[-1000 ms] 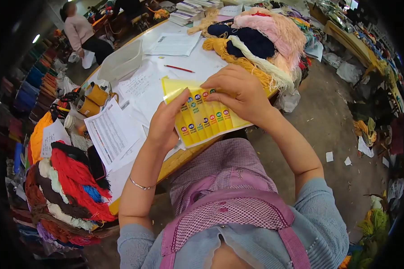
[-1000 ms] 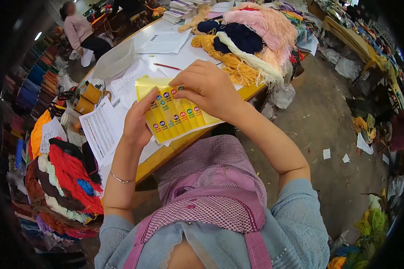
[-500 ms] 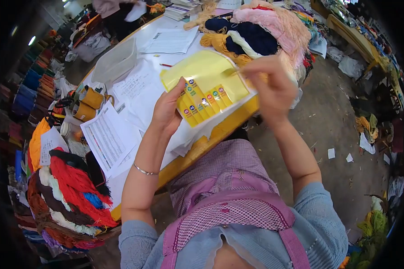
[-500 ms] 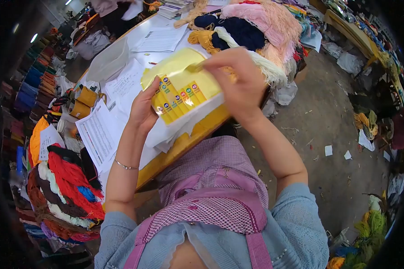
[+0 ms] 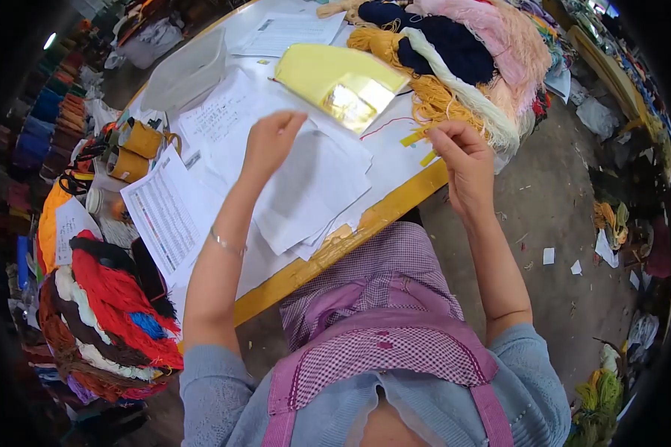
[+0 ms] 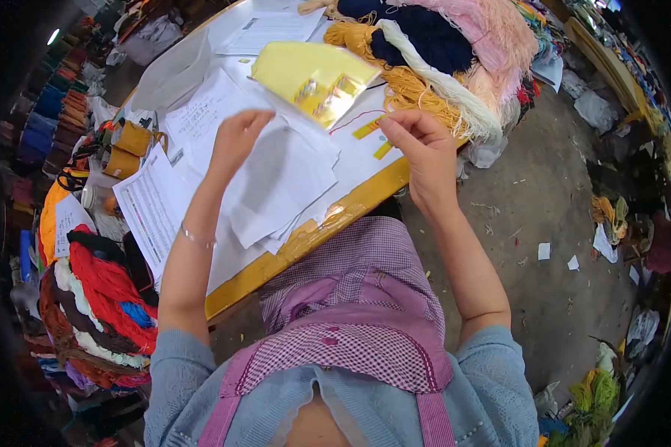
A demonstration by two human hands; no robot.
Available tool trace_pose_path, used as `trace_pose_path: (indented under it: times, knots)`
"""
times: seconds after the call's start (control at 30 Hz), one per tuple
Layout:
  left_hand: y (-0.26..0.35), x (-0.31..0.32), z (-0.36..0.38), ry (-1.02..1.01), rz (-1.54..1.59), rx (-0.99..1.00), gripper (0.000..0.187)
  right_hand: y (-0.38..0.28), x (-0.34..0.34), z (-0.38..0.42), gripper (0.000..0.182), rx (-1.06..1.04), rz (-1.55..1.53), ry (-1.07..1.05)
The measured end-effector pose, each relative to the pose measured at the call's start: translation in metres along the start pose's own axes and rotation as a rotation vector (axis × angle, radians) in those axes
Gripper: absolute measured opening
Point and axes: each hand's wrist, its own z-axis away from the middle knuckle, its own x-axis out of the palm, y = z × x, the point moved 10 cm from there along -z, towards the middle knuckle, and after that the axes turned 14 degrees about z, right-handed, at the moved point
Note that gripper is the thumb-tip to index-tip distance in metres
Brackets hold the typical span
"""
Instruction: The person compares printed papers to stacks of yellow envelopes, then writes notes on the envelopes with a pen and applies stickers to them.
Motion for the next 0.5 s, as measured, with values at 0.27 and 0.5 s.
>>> trace_pose_path:
  times: [0.27, 0.5]
  knots:
    - [0.001, 0.043, 0.087, -0.198, -0.366, 0.226, 0.048, 0.044, 0.064, -0.004, 0.012, 0.252, -0.054, -0.279]
    - [0.027, 0.047, 0.139, -0.326, -0.323, 0.326, 0.047, 0.061, 0.097, 0.008, 0.014, 0.434, -0.073, -0.529]
